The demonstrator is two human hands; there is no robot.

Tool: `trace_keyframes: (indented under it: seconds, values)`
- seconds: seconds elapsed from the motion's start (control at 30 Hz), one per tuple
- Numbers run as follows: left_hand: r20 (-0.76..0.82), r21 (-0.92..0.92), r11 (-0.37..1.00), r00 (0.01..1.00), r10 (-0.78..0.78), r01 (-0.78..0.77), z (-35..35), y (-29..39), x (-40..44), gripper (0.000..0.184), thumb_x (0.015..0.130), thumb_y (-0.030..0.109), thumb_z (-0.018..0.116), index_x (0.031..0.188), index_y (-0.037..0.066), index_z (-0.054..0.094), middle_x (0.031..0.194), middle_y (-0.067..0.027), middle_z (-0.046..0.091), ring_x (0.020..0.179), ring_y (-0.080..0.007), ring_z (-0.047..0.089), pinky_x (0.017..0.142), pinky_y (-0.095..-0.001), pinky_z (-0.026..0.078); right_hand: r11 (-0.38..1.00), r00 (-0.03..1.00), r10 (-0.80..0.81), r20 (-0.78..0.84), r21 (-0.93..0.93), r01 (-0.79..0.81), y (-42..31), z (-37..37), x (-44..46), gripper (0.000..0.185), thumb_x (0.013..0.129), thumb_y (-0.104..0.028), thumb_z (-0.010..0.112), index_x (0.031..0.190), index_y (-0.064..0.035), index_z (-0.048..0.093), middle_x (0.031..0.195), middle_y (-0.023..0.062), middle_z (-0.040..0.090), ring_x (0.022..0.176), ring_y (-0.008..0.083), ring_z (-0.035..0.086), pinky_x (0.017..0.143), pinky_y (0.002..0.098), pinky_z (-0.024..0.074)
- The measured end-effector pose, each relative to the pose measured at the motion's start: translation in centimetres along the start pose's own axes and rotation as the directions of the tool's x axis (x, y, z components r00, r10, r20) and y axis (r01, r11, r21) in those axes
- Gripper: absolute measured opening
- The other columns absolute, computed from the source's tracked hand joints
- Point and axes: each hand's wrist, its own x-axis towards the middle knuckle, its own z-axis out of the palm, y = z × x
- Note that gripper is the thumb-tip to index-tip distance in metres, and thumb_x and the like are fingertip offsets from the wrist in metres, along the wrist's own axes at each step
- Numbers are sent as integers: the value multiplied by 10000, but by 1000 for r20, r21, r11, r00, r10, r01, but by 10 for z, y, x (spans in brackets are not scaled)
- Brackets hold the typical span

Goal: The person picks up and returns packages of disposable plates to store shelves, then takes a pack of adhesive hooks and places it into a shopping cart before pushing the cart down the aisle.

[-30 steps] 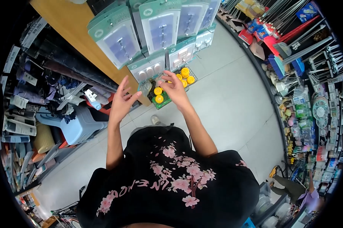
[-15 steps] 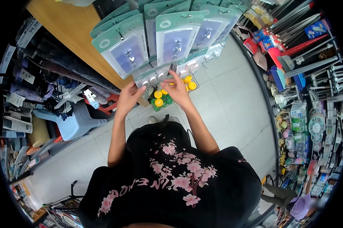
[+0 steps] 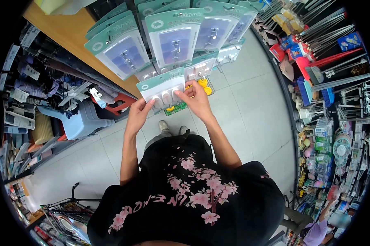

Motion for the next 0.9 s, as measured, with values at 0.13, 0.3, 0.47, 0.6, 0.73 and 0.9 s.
trace_keyframes:
  seconds: [0.13,0.3,0.47,0.6,0.73,0.9]
  values:
    - [-47,-52,998,998,41,-43,13,6,-18,276,1003,186,597,1156,-32,668,981,-3,677,876,-62,565,789,-238,462,996,997,-19,80,91,11,-12,-11,-11,283,842,-186,805,938,-54,574,672,-55,524,607,13,471,547,187,370]
    - [-92,-234,969,994,62,-83,24,19,-45,291,1031,179,552,1228,-23,624,1044,-29,686,914,-69,599,816,-240,482,991,980,-33,194,132,8,-24,-21,-22,235,851,-142,794,878,-61,575,656,-83,491,590,-10,429,527,173,336]
    - [-229,-288,954,973,17,-85,43,37,-78,299,1028,177,551,1230,-34,616,1040,-54,699,910,-81,630,817,-239,494,971,954,-98,282,235,31,-26,-24,-34,187,870,-128,775,885,-51,605,707,-71,564,616,-14,472,542,165,361]
    - [-346,-357,928,938,-20,-112,54,41,-98,307,1020,177,561,1222,-47,617,1028,-67,705,895,-79,646,816,-233,499,952,929,-98,356,306,-17,-37,-24,-49,130,902,-104,733,952,-28,639,787,-34,650,672,5,555,595,169,432]
    - [-398,-367,918,917,-5,-154,63,50,-105,302,1021,173,558,1213,-51,620,1026,-63,705,891,-77,644,805,-230,499,921,913,-94,398,383,-72,-42,-25,-58,150,953,-100,659,1055,11,664,889,12,692,775,50,623,677,200,493]
    - [-408,-331,930,913,8,-156,71,54,-111,298,1020,167,560,1209,-55,621,1003,-64,711,873,-74,650,788,-222,501,891,921,-101,377,446,-84,-38,-28,-65,202,988,-146,622,1061,38,666,912,10,676,785,37,591,669,198,472]
